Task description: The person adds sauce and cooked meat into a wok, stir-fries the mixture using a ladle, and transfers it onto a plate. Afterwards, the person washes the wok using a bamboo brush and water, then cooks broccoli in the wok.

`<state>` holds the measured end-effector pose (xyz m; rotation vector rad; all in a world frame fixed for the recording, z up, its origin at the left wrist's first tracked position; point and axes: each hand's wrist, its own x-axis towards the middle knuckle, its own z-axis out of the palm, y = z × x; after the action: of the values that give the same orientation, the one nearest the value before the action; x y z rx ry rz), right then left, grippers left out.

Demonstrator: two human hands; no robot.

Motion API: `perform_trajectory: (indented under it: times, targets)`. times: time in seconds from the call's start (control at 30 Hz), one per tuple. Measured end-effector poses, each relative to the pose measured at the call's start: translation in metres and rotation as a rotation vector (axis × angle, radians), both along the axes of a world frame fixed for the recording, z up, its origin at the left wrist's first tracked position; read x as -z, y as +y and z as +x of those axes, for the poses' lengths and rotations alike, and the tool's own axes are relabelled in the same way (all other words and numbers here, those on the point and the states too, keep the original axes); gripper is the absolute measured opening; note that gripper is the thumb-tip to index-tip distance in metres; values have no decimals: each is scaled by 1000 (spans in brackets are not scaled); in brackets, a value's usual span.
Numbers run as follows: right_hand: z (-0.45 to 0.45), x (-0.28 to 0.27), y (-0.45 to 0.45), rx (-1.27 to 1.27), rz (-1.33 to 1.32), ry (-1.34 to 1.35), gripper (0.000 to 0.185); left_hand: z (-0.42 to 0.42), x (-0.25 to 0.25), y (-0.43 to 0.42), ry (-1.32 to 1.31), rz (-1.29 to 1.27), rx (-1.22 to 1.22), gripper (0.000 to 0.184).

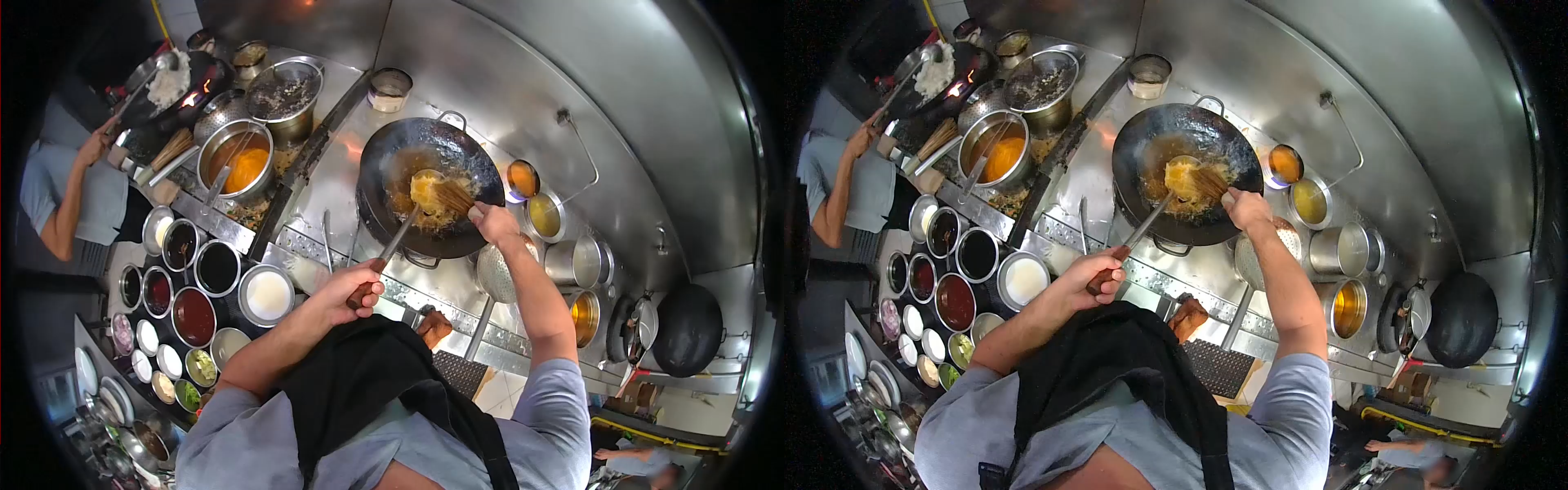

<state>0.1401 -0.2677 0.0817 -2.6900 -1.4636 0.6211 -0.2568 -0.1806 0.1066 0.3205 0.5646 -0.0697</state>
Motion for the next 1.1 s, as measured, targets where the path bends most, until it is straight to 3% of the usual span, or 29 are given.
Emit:
perform_trajectory:
  times: [0.03, 0.07, 0.17, 0.2, 0.3, 0.4, 0.47, 0.57, 0.67, 0.8, 0.9, 0.93, 0.97, 1.0, 1.03, 1.07, 1.1]
  targets:
    - [-11, -11, 5, 54, 10, -50, 52, 1, 8, -3, -5, 15, -7, 26]
    - [-13, -30, 9, 260, -129, 373, 52, 1, 13, -5, -8, 32, -11, 27]
    - [-25, -28, 9, 66, -60, -131, 53, 4, 4, -7, 9, 93, -21, 32]
    - [-21, -18, 9, 125, -27, -79, 53, 5, 5, -6, 9, 97, -17, 34]
    - [-2, -2, 2, -19, -23, 32, 52, 6, 11, 1, 17, 108, -3, 42]
    - [-24, -14, 6, 136, -43, -53, 53, 9, 13, 0, 28, 130, 0, 53]
    - [-12, -8, 1, 90, -65, -89, 52, 12, 8, 2, 47, 210, 27, 63]
    - [-10, -20, 0, 121, -99, -259, 50, 15, 45, 15, 17, 489, 152, 75]
    - [-13, -43, -10, 214, 4, -289, 51, 18, 40, 20, 347, 1759, 457, 81]
    - [1, -34, -32, 414, 278, 13, 61, 14, 45, 41, 385, 1866, 553, 79]
    - [22, 29, -39, 392, 480, 221, 62, 7, 15, 28, 239, 991, 489, 78]
    - [14, 32, -36, 391, 520, 386, 62, 2, 22, 21, 104, 645, 394, 59]
    - [14, 47, -34, 338, 551, 549, 61, -1, 27, 15, 67, 453, 305, 53]
    - [5, 28, -26, 379, 272, 565, 61, -4, 23, 11, 32, 262, 217, 47]
    - [-4, 6, -19, 415, -10, 576, 61, -7, 20, 5, -1, 70, 130, 42]
    - [39, 83, -31, 137, 95, 459, 57, -10, 25, -2, -27, 24, 131, 36]
    - [25, 59, -25, 146, 3, 121, 56, -11, 25, -3, -6, -10, 116, 35]
